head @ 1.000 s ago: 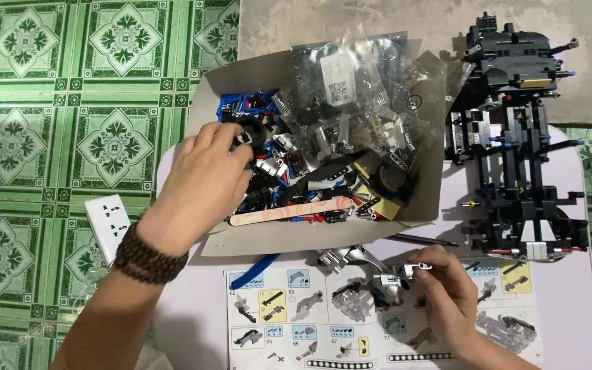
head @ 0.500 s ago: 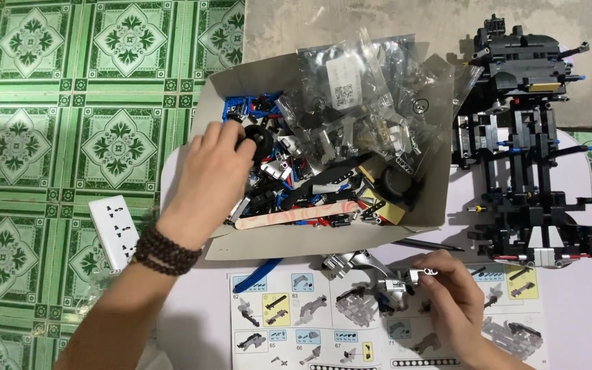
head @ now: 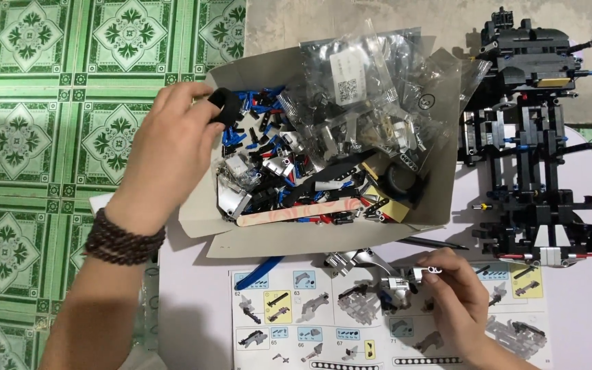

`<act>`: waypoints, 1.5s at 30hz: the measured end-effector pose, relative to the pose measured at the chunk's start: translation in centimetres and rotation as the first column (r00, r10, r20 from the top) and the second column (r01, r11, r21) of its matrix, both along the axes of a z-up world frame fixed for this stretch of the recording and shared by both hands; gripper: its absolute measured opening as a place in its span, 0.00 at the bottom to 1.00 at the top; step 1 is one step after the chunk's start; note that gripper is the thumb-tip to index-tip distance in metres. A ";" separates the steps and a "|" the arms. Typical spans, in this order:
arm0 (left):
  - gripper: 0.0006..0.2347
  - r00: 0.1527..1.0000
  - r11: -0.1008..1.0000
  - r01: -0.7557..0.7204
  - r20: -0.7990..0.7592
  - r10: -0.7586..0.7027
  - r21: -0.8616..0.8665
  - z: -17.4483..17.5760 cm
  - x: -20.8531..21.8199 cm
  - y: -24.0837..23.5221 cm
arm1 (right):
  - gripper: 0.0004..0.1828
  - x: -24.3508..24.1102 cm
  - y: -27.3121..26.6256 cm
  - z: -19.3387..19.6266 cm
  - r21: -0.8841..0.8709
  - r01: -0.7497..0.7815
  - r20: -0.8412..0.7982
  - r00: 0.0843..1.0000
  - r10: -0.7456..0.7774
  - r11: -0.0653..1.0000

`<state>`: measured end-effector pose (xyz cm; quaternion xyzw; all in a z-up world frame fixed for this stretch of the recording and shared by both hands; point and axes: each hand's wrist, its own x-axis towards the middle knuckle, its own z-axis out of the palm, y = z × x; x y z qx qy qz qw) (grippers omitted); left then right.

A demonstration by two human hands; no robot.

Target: The person assembles a Lego Technic model by connecting small grey and black pieces according to an instruction manual. They repeatedly reach into a box to retrieve parts, attach them to a growing sub-assembly, and occasionally open sealed plastic bags to access additional components.

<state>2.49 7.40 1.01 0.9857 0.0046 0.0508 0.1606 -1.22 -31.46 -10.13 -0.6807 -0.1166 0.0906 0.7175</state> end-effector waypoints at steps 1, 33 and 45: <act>0.08 1.000 0.993 -0.001 0.001 0.001 0.122 -0.5 0.2 0.0 | 0.08 0.0 0.0 0.0 0.000 -0.003 0.000 1.000 0.003 1.000; 0.02 0.968 0.922 0.125 0.249 -0.032 -0.366 6.1 -4.9 -8.4 | 0.13 0.3 1.0 6.4 -0.032 -0.090 0.481 0.872 0.094 0.995; 0.04 0.886 0.704 0.380 0.456 -0.091 -0.600 4.0 -11.3 -11.2 | 0.11 -1.7 -2.2 5.8 -0.358 -0.162 0.043 0.981 0.190 0.920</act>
